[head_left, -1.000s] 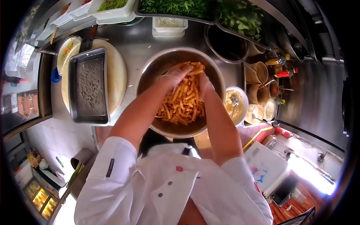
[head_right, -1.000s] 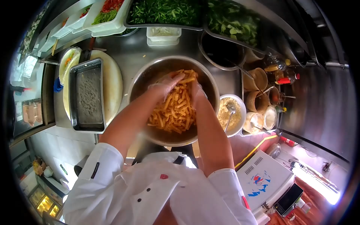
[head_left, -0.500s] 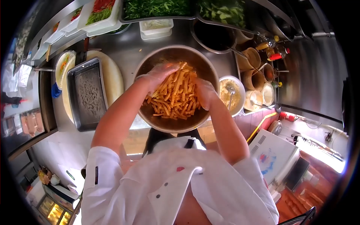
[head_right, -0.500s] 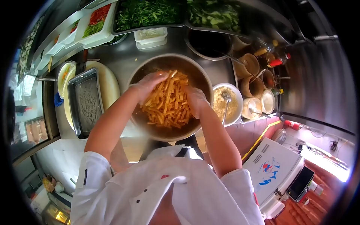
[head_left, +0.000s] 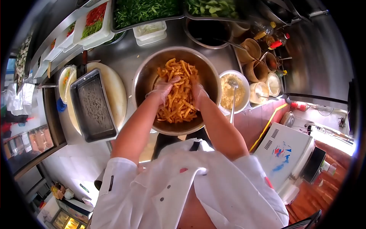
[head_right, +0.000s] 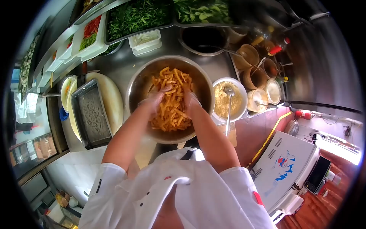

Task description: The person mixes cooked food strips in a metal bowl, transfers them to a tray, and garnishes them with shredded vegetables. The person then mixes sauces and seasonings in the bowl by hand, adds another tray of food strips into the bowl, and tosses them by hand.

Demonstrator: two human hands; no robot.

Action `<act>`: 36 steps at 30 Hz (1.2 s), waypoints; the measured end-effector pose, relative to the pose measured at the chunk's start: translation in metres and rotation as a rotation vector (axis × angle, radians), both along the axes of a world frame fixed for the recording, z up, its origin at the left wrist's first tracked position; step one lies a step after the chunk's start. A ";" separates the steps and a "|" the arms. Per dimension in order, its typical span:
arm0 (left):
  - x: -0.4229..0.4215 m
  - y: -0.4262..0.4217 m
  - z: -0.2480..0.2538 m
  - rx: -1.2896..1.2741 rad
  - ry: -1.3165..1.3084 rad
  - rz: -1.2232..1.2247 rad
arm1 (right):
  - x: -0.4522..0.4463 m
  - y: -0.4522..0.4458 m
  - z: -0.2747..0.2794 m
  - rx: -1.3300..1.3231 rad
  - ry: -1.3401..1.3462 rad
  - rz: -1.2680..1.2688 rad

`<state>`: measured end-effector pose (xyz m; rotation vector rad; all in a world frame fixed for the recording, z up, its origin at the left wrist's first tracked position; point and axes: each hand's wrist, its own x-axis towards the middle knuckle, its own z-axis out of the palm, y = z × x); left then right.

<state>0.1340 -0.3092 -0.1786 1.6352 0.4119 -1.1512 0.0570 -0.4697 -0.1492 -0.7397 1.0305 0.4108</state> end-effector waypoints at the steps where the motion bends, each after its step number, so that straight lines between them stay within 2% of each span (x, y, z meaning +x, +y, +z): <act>1: 0.007 0.000 0.011 -0.018 0.002 -0.060 | 0.003 0.000 0.012 -0.022 0.005 0.029; 2: 0.006 -0.004 0.063 0.105 -0.045 -0.140 | -0.004 -0.012 -0.015 -0.274 -0.070 0.311; 3: 0.007 -0.003 0.069 0.138 -0.055 -0.172 | -0.011 -0.023 -0.042 -0.554 -0.112 0.578; 5: 0.007 -0.002 0.077 0.201 -0.079 -0.236 | -0.014 -0.026 -0.010 -0.614 -0.137 0.704; 8: 0.008 0.013 0.074 0.024 -0.152 -0.275 | -0.022 -0.028 0.051 -0.706 -0.170 0.887; 10: 0.010 0.034 0.049 -0.298 -0.156 -0.216 | -0.028 -0.025 0.068 -0.620 -0.105 0.727; 12: -0.008 0.048 0.077 -0.343 -0.106 0.042 | -0.033 -0.023 0.076 -0.383 0.041 0.304; 13: -0.016 0.053 0.087 -0.366 -0.081 0.168 | -0.033 -0.025 0.071 -0.364 0.091 0.209; 14: -0.021 0.056 0.078 -0.252 -0.054 0.268 | -0.035 -0.027 0.056 -0.343 0.144 0.115; 17: -0.046 0.065 -0.006 -0.315 0.278 0.492 | -0.042 -0.021 -0.003 -0.211 0.240 -0.123; 18: -0.052 0.056 -0.048 -0.212 0.267 0.504 | -0.039 -0.009 -0.010 -0.088 0.191 -0.153; 19: -0.054 0.046 -0.059 -0.161 0.265 0.488 | -0.037 0.002 -0.014 0.024 0.148 -0.171; 21: -0.053 0.025 -0.057 -0.119 0.272 0.432 | -0.030 0.016 -0.019 0.064 0.101 -0.184; 24: -0.043 0.019 0.008 -0.270 0.345 0.270 | -0.036 0.020 -0.039 0.125 0.016 -0.196; 27: -0.033 0.029 0.014 -0.303 0.198 0.189 | -0.031 0.008 -0.007 0.172 -0.039 -0.099; 28: -0.027 0.029 0.024 -0.305 0.197 0.178 | -0.030 0.009 0.028 0.122 -0.047 -0.104; 31: -0.020 0.025 0.048 -0.389 0.211 0.203 | -0.032 0.004 0.023 0.204 -0.165 -0.171; 32: -0.021 0.024 0.076 -0.442 0.204 0.210 | -0.032 0.004 0.023 0.008 -0.075 -0.177; 34: -0.017 0.043 0.059 -0.514 -0.071 0.058 | -0.041 -0.001 0.013 -0.160 -0.059 -0.016; 36: -0.021 0.054 0.058 -0.612 0.154 0.283 | -0.050 -0.009 0.002 -0.328 -0.045 0.142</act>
